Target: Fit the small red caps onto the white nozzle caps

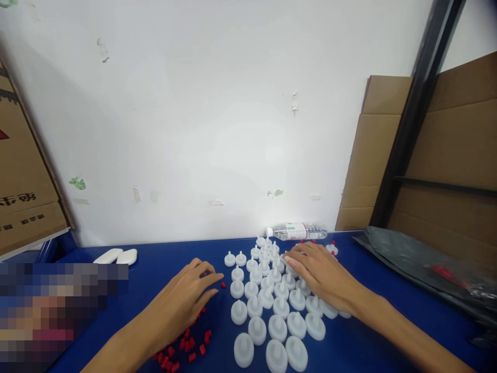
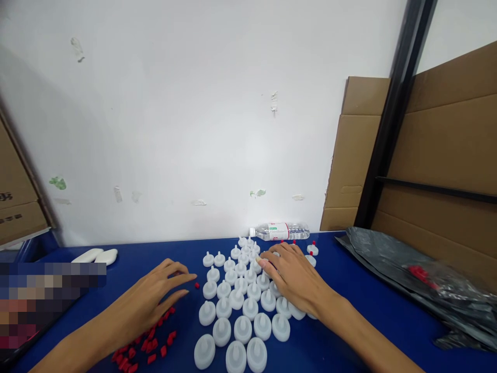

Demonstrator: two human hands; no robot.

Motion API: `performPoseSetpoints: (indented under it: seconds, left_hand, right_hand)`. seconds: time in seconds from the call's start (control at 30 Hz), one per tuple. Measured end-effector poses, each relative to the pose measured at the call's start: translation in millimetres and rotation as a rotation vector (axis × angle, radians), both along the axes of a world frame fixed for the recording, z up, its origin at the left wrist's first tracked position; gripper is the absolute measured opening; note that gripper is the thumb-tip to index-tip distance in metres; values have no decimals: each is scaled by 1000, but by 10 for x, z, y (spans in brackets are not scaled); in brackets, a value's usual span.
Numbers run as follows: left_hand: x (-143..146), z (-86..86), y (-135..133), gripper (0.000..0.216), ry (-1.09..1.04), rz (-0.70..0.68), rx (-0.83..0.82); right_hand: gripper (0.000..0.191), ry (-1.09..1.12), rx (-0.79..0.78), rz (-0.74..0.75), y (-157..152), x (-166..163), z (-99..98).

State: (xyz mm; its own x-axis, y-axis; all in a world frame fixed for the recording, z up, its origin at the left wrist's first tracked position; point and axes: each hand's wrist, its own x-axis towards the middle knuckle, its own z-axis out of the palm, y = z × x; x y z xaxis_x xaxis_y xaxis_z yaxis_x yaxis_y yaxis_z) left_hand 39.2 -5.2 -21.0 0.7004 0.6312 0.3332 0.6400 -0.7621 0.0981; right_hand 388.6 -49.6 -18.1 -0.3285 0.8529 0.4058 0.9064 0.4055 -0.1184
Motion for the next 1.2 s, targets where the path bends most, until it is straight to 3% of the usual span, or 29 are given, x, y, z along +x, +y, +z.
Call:
performPoseSetpoints:
  seconds: [0.23,0.4,0.63,0.8,0.9,1.0,1.2]
  left_hand:
    - [53,-186,50,39,94,-48,29]
    - [64,-214,93,39,155,-64,13]
    - [70,-121,71,27,254,0,62]
    - [126,3,-71,18,-102,-37,51]
    - [209,60,-185,18,-381,-73,7]
    - [308,89,-301,22,-576,-94,-97]
    - [462,86,-459,15,-779,-93,-433]
  right_hand:
    - [60,46,-185,-33,32,59,-124]
    - [61,101,-283,-20,41,54,-116]
    - [57,139,-124,-40,4,12,17]
    - [40,247,217,-70,-54,-12,120]
    - [25,276,403,75,-149,-140,117]
    - [12,256,346,293,-277,-359,88]
    - [19,196,192,534,-467,-679,6]
